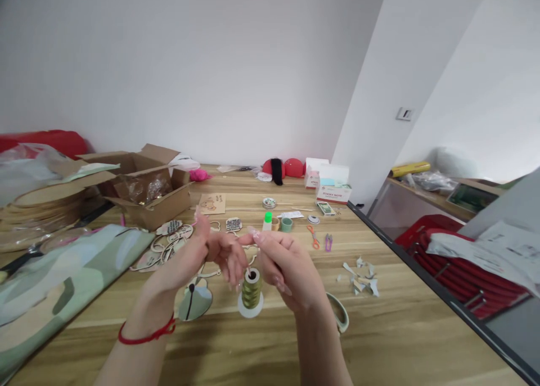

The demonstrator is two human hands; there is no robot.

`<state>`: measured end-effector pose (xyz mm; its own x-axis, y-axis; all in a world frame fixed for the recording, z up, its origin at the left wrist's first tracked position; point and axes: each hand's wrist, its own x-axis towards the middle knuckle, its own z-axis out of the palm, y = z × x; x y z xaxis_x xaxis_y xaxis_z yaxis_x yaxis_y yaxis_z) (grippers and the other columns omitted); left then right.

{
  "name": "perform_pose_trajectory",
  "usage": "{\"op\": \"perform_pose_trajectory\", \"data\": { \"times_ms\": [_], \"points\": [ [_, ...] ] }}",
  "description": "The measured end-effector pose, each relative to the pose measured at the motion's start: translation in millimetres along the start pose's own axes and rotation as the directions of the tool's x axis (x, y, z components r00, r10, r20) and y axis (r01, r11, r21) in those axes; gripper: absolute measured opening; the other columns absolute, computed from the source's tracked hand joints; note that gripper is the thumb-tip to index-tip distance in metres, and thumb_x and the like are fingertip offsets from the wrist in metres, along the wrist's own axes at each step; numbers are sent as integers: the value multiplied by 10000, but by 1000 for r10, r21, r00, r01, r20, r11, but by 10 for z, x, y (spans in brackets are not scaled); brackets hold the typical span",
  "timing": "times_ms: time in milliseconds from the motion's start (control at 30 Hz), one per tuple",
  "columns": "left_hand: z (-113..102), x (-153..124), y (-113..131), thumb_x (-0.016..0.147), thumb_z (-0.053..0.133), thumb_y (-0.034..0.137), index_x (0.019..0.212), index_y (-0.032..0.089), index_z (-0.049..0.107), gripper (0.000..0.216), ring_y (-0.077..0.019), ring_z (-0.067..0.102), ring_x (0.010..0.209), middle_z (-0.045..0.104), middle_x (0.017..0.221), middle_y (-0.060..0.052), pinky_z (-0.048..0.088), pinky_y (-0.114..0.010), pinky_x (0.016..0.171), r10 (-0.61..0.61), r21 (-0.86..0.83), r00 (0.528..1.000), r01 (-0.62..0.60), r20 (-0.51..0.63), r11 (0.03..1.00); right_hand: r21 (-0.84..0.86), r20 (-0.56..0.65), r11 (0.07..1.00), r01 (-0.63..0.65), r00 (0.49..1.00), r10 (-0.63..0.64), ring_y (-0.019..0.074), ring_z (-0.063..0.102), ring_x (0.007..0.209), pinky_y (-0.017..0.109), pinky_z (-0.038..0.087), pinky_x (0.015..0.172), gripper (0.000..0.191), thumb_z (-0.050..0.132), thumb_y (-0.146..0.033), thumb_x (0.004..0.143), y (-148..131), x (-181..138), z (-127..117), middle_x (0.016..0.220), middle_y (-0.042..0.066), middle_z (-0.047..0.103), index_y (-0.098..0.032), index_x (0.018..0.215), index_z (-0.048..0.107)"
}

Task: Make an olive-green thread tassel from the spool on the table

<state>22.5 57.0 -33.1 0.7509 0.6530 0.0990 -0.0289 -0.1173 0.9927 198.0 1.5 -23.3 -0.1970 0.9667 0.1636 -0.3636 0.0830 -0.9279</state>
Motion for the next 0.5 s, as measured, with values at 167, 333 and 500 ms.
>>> {"op": "perform_pose_trajectory", "data": {
  "times_ms": [167, 333, 500],
  "points": [
    [-57, -114, 65, 766, 101, 853, 782, 89, 680, 959, -180, 657, 559, 711, 753, -162, 510, -280, 560, -56, 167, 984, 28, 168, 986, 120, 48, 993, -1, 999, -4, 27, 101, 331, 174, 124, 362, 250, 591, -305, 907, -25, -18, -14, 326, -127, 232, -101, 860, 728],
    [66, -150, 80, 680, 338, 895, 1000, 85, 690, 939, -127, 590, 405, 713, 803, -124, 438, -219, 383, -288, 256, 860, 191, 422, 947, 170, 58, 985, -1, 998, -9, 34, 91, 333, 170, 139, 357, 238, 601, -296, 901, -25, -12, -9, 322, -130, 211, -109, 844, 737],
    [207, -41, -64, 721, 519, 784, 967, 149, 657, 695, -110, 592, 416, 691, 886, -85, 470, -214, 403, -402, 257, 808, 318, 431, 913, 158, 51, 987, -13, 999, 5, 42, 90, 333, 173, 144, 350, 230, 606, -301, 890, -30, -25, -7, 319, -130, 192, -118, 834, 734]
  ]
}}
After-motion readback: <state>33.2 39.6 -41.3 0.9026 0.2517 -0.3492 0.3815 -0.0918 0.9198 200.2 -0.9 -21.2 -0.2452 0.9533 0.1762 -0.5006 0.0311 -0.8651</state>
